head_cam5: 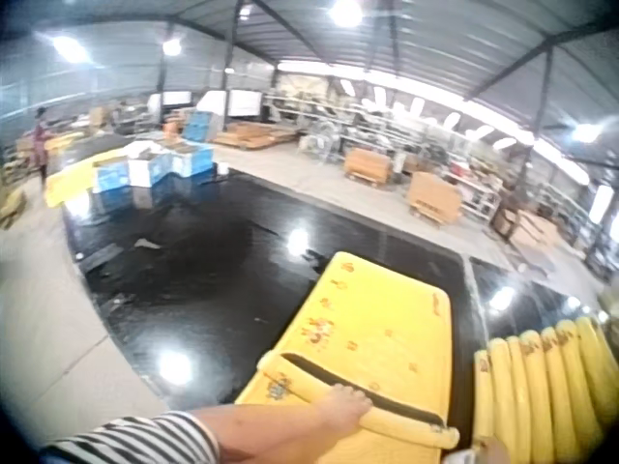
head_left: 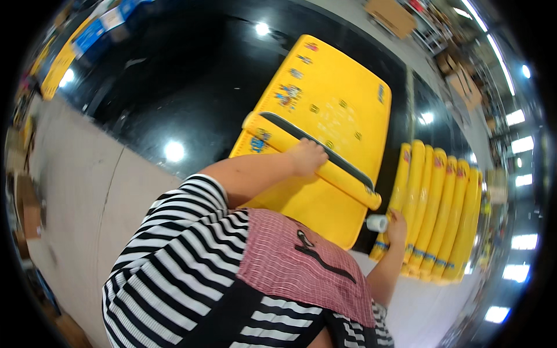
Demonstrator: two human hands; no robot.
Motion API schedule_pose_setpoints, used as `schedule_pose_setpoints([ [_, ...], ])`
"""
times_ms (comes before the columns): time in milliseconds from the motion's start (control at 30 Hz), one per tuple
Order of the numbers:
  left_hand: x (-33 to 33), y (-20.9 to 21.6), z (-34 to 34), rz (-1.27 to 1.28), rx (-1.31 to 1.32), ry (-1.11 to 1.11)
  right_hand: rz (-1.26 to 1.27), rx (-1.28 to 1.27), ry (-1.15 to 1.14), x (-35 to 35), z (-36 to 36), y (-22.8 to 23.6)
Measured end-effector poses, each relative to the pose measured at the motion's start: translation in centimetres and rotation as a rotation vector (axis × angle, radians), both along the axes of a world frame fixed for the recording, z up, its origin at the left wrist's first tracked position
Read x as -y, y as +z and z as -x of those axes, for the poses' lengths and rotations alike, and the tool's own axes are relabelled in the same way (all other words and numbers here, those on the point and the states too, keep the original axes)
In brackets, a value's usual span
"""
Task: The person rolls a black rectangular mat into a yellow printed sleeve and secures it with clear tape. They repeat this process for multiple mats, stacking the finished rolls on the table. The person handles the mats, sleeves, and tape by hand throughout the task.
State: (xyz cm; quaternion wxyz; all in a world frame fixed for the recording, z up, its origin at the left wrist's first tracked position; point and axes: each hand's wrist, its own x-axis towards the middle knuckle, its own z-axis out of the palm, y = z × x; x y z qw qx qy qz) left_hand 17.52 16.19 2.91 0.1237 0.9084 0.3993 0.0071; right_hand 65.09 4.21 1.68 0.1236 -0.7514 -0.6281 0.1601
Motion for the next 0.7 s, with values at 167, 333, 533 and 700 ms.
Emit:
schedule_pose_setpoints([
  [167,1.9,-2.3,0.7,-0.12,0.177,-0.012,0.086,-0.089,0.096,-0.4,3.2,2.1],
  [333,6.3,-1.0,1.6,-0.063,0.04,0.059,0.238,-0.021,0.123,-2.4,5.1,3.7],
  [533,7.1,-1.1,1.1,-0.086,0.05,0.02,0.272,0.12,0.036,-1.0,4.1,2.8],
  [700,6.9,-1.0,1.6,-0.061,0.069,0.044,-0.067,-0.601,-0.056,0.6,7.8,7.7],
])
